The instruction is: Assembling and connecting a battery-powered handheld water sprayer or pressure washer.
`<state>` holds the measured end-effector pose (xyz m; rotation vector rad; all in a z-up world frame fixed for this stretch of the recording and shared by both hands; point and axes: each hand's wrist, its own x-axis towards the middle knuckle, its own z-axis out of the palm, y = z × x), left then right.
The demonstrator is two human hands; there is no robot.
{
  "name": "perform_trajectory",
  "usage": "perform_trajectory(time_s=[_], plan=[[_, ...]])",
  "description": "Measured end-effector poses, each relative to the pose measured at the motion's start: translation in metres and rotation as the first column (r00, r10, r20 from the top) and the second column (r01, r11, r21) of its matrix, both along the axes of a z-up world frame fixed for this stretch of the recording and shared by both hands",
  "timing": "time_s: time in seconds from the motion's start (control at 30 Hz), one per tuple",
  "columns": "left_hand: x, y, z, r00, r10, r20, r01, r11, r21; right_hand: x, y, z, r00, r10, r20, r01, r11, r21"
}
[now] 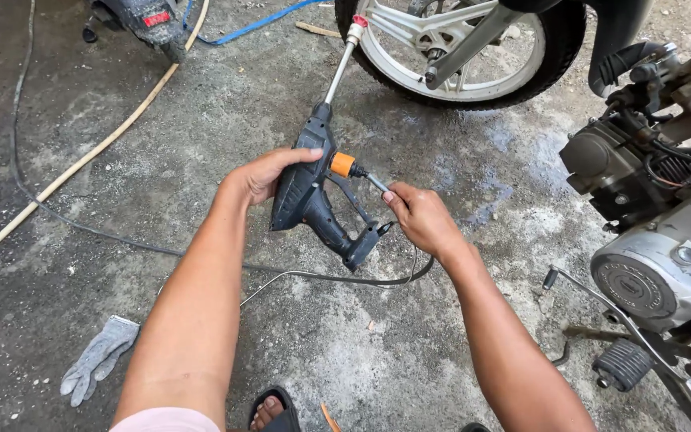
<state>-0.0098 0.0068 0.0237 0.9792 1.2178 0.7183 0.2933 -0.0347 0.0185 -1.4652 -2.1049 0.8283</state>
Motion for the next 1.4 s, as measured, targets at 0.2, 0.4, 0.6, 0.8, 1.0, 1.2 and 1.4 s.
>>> perform_trajectory(time_s=[0.2, 0.4, 0.6, 0.8, 1.0, 1.2, 1.4], plan=[[0.005, -0.001, 0.002, 0.975, 0.037, -0.219, -0.052, 0.997, -0.064, -0.010, -0.009, -0.001, 0.995, 0.090, 0.050, -0.100, 0.964, 0.246], [0.008, -0.008, 0.004, 0.914, 0.021, -0.406, -0.008, 0.999, 0.033, -0.015, -0.013, -0.003, 0.995, 0.054, 0.088, -0.068, 0.983, 0.173], [0.010, -0.013, 0.008, 0.908, 0.004, -0.420, 0.020, 0.998, 0.053, -0.015, -0.015, -0.006, 0.991, 0.104, 0.080, -0.120, 0.964, 0.235], [0.017, -0.011, 0.013, 0.927, 0.038, -0.374, 0.005, 0.994, 0.111, -0.016, -0.014, 0.002, 0.999, 0.013, 0.049, -0.019, 0.992, 0.128], [0.022, -0.012, 0.023, 0.924, 0.053, -0.379, 0.009, 0.987, 0.160, -0.018, -0.015, -0.014, 0.999, 0.018, -0.032, -0.012, 0.981, 0.193], [0.020, -0.014, 0.022, 0.893, 0.007, -0.449, 0.064, 0.988, 0.142, -0.012, -0.012, -0.005, 0.999, 0.011, -0.036, -0.006, 0.990, 0.144], [0.024, -0.015, 0.034, 0.888, -0.002, -0.460, 0.097, 0.978, 0.183, -0.006, -0.011, 0.005, 0.999, 0.016, -0.047, -0.017, 1.000, -0.013]])
